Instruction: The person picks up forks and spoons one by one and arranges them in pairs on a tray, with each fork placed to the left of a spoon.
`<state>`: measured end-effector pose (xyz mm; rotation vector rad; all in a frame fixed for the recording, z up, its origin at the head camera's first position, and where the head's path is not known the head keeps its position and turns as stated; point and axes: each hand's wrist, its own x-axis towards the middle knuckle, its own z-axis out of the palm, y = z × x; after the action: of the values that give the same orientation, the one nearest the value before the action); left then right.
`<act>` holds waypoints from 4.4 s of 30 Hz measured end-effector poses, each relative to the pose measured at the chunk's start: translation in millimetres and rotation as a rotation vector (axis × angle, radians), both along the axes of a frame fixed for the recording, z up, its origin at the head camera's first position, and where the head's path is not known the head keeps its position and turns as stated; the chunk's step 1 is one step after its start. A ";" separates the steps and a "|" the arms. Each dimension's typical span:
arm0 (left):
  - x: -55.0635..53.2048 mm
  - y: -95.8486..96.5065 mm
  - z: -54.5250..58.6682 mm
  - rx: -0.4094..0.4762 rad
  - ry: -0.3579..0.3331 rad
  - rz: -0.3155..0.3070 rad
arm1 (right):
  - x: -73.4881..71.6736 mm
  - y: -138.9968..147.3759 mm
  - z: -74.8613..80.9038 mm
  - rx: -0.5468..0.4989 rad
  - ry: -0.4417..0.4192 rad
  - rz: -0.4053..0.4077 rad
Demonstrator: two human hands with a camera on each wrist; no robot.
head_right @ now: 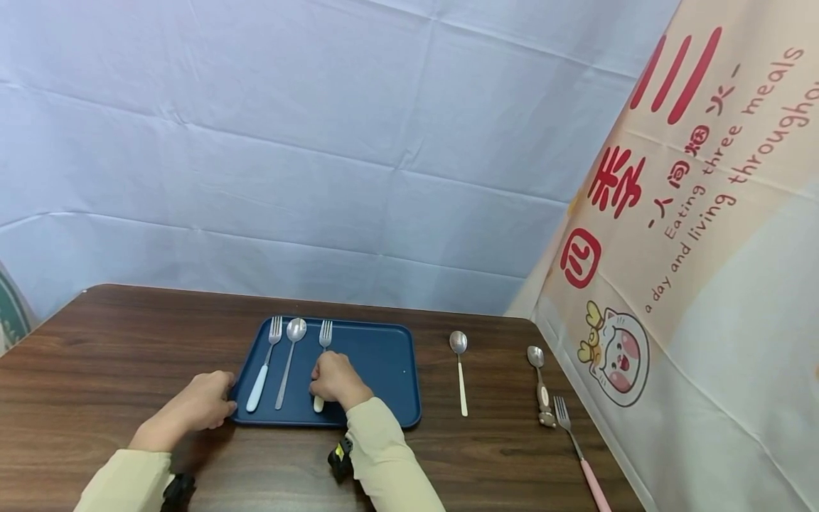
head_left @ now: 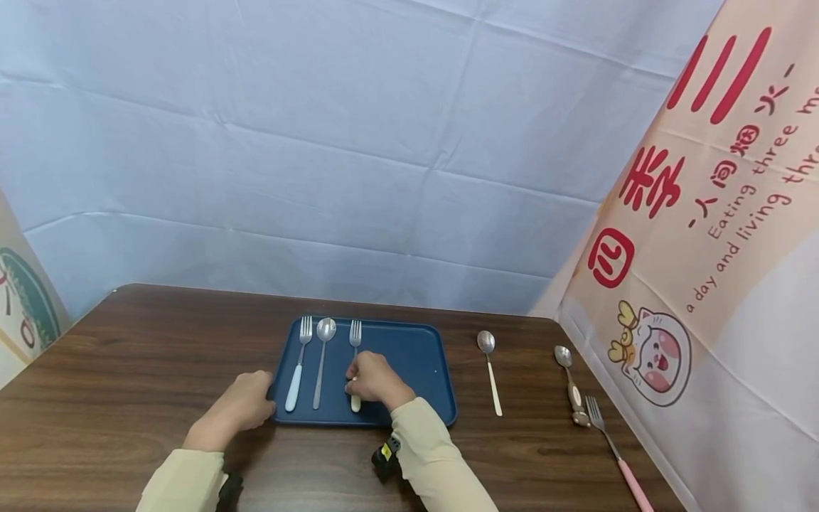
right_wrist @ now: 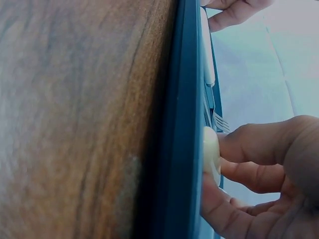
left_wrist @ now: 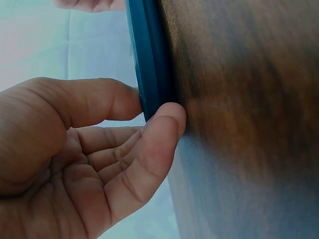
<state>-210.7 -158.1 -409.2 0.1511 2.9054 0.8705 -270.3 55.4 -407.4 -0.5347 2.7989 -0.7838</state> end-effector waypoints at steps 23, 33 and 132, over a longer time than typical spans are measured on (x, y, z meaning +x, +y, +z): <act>-1.5 -0.8 -2.5 0.003 0.005 -0.005 | -0.7 2.4 -3.6 -0.083 -0.062 -0.011; -0.8 -1.2 -2.1 -0.007 0.008 -0.003 | 0.6 3.5 -2.4 -0.089 -0.077 -0.021; -1.5 -0.7 -4.9 -0.025 0.028 0.009 | -2.9 121.9 18.6 0.248 0.083 -0.054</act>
<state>-212.2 -158.8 -414.0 0.1495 2.9432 0.8404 -273.2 177.3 -388.8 -0.4589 2.9391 -0.4228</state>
